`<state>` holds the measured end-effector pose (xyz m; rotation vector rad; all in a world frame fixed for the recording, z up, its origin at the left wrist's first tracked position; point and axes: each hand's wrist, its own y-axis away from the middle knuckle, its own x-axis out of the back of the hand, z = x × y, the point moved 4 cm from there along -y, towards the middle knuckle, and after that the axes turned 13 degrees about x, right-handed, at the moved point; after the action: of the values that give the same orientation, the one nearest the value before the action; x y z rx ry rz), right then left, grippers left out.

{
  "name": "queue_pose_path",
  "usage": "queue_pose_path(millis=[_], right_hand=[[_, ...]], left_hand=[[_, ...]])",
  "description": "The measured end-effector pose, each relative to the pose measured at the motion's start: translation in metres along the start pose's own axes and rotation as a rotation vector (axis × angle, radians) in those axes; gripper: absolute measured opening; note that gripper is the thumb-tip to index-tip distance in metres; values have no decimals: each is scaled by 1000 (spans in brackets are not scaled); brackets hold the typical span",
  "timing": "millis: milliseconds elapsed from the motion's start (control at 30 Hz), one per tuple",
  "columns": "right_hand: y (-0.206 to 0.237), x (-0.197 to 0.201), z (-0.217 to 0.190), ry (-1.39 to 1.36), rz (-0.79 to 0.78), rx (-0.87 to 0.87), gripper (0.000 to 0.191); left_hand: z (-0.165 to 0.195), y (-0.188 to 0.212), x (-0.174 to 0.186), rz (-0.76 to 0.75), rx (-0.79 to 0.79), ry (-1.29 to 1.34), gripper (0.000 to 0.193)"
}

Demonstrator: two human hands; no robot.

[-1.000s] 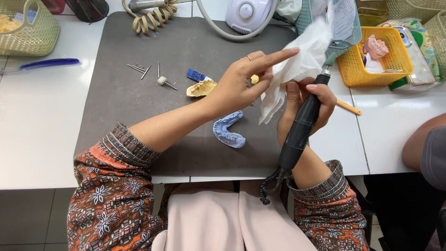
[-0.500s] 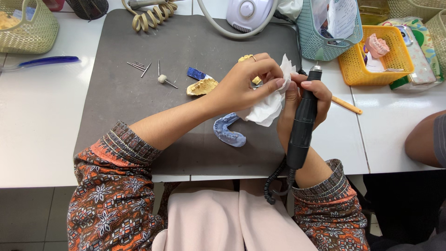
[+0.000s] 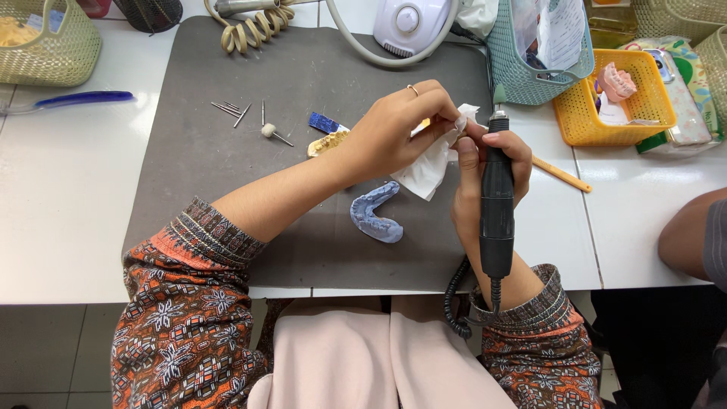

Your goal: The person uses a rotary handpiece with a green abrasive tip to grind and shape a small yellow dental prosthesis. The person holds the prosthesis in the left hand and the tool in the right, repeatedly grinding its surface. The person also wipes the tool with a tissue and briefly handles a dental mold and a plastic pick.

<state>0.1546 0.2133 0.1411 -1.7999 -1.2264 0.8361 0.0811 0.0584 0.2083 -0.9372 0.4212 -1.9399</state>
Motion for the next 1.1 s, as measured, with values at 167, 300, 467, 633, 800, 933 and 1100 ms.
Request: queue_pose_path(millis=[167,300,467,633,800,933,1100], right_hand=[[0,1,-3,158,-26,47,27],[-1,1,-5,256,-77,115,27],[0,2,-5,212,-39,61,28],[3,1,-1,-121,116,-93,27],[1,0,-4,-94,86,-84,26],[0,1,-10,85,-8,-11,28],[-1,0,-6,26,21,-32,28]], left_hand=[[8,3,2,75,-214,-264,17],[8,6,2,85,-265,-311,16],[-17,3,-6,-45,82,129,10],[-48,0,-22,-261,498,816,9],[-45,3,-23,-231,421,756,11],[-25,6,-16,-59,134,463,11],[-21,9,-15,17,154,274,8]])
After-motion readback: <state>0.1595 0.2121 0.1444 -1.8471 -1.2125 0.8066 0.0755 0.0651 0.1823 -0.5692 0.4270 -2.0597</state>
